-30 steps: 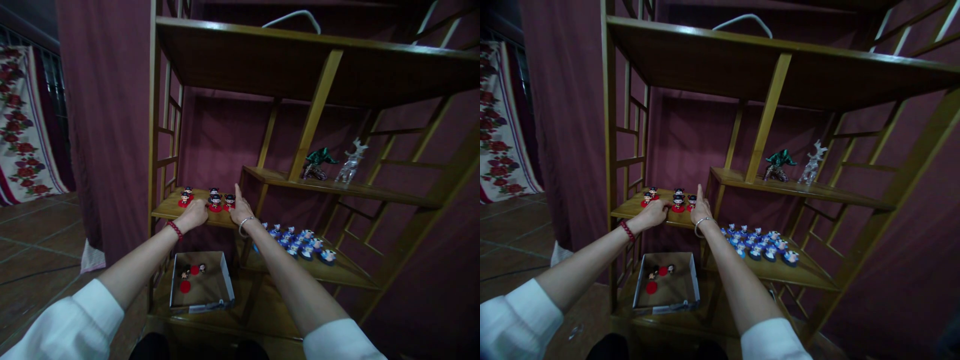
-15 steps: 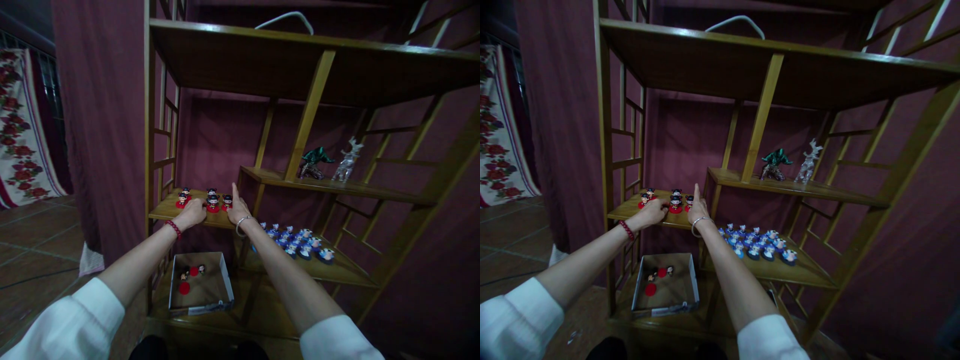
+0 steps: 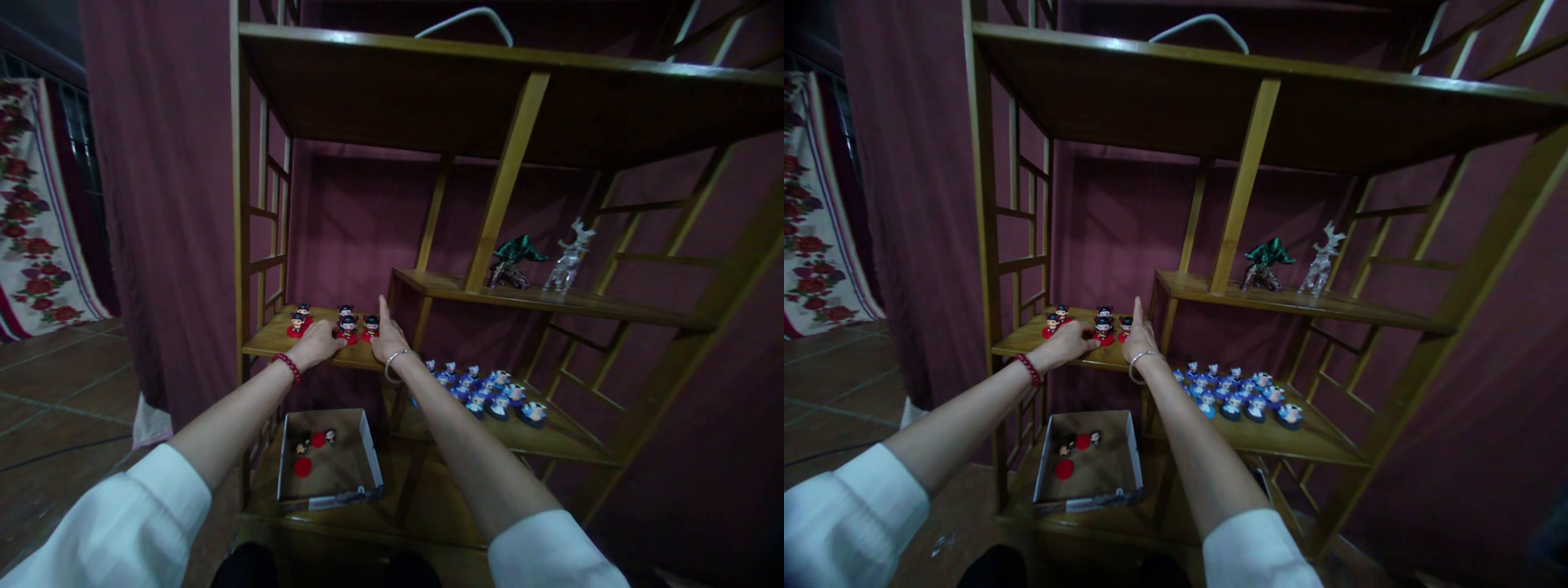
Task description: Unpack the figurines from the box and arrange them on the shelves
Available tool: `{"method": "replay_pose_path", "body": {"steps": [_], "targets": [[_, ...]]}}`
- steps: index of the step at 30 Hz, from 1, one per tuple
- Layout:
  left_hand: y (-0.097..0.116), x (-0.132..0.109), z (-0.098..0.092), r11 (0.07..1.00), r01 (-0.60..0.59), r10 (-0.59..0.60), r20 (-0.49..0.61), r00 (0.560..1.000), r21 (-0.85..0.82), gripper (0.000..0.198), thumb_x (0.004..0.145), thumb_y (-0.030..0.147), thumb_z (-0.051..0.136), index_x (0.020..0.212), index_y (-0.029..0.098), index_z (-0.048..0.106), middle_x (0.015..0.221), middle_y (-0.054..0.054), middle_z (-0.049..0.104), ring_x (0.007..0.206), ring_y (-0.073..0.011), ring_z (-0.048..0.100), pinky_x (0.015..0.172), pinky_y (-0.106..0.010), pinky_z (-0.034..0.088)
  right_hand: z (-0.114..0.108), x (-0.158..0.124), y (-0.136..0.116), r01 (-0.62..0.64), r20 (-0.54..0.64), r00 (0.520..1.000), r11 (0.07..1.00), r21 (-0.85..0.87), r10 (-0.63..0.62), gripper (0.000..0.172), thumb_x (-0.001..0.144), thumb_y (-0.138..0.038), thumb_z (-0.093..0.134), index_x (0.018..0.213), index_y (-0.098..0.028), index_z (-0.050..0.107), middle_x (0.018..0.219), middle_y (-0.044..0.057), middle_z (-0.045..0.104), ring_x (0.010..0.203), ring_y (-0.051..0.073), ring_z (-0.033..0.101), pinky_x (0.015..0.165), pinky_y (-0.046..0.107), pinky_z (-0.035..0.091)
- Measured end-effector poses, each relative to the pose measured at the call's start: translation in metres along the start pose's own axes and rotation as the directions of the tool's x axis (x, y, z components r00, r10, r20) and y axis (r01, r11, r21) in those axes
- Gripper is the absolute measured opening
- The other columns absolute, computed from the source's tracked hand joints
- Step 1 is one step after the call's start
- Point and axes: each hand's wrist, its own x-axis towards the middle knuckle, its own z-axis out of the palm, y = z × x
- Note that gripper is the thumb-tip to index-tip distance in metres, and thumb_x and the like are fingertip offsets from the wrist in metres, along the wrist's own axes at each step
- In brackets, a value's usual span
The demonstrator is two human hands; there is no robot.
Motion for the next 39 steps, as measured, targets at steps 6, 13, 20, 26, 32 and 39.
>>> {"method": "replay_pose_path", "body": {"steps": [6,13,20,26,32,39], "targets": [[0.0026,0.0005,-0.0005,1.000,0.000,0.000,-0.006,1.000,-0.031,0.027,0.070,0.033,0.054,0.088,0.015,0.064,0.086,-0.008,0.066,0.081,-0.0170,0.059,0.068,-0.022,0.041,0.0011,-0.0010,0.0002,0.001,-0.012,1.000,1.000,-0.004,-0.001,0.084,0.072,-0.012,0.052,0.136,-0.021,-0.001,0.110,0.013,0.052,0.100,0.019,0.052,0.081,0.027,0.038],[0.0029,0.0004,0.0013,1.000,0.010,-0.010,-0.010,1.000,-0.024,0.028,0.070,0.032,0.053,0.091,0.016,0.064,0.085,-0.008,0.067,0.081,-0.0167,0.059,0.068,-0.021,0.041,0.0048,0.0020,0.0038,0.019,-0.026,0.999,1.000,-0.009,-0.019,0.086,0.071,-0.012,0.053,0.136,-0.020,-0.004,0.106,0.012,0.054,0.098,0.019,0.053,0.081,0.027,0.037],[0.0019,0.0035,0.0045,0.999,0.028,-0.028,-0.018,0.999,-0.017,0.030,0.070,0.033,0.054,0.094,0.019,0.064,0.090,-0.008,0.067,0.085,-0.0178,0.059,0.070,-0.022,0.041,0.0039,0.0019,0.0041,0.015,-0.024,1.000,1.000,0.002,-0.015,0.086,0.070,-0.011,0.052,0.136,-0.021,-0.002,0.108,0.012,0.054,0.098,0.019,0.054,0.080,0.026,0.039],[0.0020,0.0033,0.0051,0.999,0.033,-0.034,-0.022,0.999,-0.022,0.030,0.070,0.033,0.052,0.095,0.020,0.064,0.089,-0.007,0.067,0.084,-0.0174,0.059,0.070,-0.022,0.041,0.0043,0.0020,0.0049,0.027,-0.009,1.000,1.000,0.010,-0.027,0.085,0.071,-0.009,0.049,0.136,-0.020,-0.003,0.108,0.012,0.053,0.098,0.019,0.053,0.081,0.026,0.039],[0.0022,0.0040,0.0036,0.999,0.034,-0.034,-0.009,0.999,-0.017,0.030,0.069,0.033,0.053,0.094,0.020,0.064,0.088,-0.006,0.067,0.083,-0.0174,0.059,0.069,-0.022,0.041,0.0049,0.0017,0.0042,0.021,-0.022,1.000,1.000,-0.008,-0.022,0.085,0.071,-0.009,0.049,0.136,-0.020,-0.003,0.110,0.013,0.053,0.097,0.020,0.054,0.079,0.028,0.040],[0.0028,0.0016,0.0011,0.997,0.059,-0.058,0.031,0.998,-0.047,0.033,0.069,0.035,0.054,0.096,0.019,0.064,0.086,-0.005,0.066,0.081,-0.0158,0.058,0.069,-0.021,0.040,0.0094,0.0031,0.0053,0.046,-0.049,0.998,0.999,0.015,-0.045,0.087,0.071,-0.018,0.054,0.136,-0.018,-0.003,0.112,0.012,0.054,0.096,0.021,0.054,0.080,0.029,0.041]]}}
